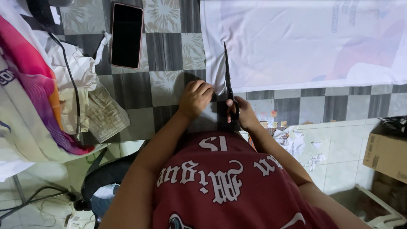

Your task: Cutting printed fabric along lines with scissors and folding the finished pieces on a checkered table.

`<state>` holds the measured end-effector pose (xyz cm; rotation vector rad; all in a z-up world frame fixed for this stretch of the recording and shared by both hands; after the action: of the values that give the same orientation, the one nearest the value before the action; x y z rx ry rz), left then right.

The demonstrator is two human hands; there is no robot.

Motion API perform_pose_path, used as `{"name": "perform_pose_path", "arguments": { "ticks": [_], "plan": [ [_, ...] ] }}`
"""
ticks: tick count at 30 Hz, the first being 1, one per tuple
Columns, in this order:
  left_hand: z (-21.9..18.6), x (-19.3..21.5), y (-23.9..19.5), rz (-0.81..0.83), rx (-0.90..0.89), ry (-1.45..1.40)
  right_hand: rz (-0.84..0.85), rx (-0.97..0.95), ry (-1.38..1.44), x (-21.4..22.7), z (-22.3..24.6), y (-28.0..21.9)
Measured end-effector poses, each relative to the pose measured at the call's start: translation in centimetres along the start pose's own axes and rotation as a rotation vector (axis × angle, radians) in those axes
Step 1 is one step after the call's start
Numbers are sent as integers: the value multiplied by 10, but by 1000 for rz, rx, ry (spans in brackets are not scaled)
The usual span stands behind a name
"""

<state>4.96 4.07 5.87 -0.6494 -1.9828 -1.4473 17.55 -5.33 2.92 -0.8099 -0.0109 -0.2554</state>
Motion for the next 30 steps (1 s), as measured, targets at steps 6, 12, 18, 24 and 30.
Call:
{"name": "perform_pose_path", "arguments": {
  "ticks": [6,12,18,24,30],
  "plan": [
    [-3,15,13,-13,-9,38,123,36,46,0,1,23],
    [-3,7,8,25,-37,88,132,-19,239,-6,-5,30],
    [-1,3,5,25,-32,103,98,-8,238,-4,-6,34],
    [-2,4,8,58,-13,98,30,19,180,-1,-4,33],
    [0,3,7,60,-8,79,-41,70,124,-3,12,27]
  ]
}}
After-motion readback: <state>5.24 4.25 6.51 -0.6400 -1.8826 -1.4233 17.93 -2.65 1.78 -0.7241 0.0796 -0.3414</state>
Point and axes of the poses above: each hand's wrist, its own y-axis towards the middle knuckle, its own x-axis out of the back of the hand, z = x × y, the point moved 8 cm from there along y, towards the middle knuckle, and after that the axes turned 10 degrees about -x, right-handed, at the moved point
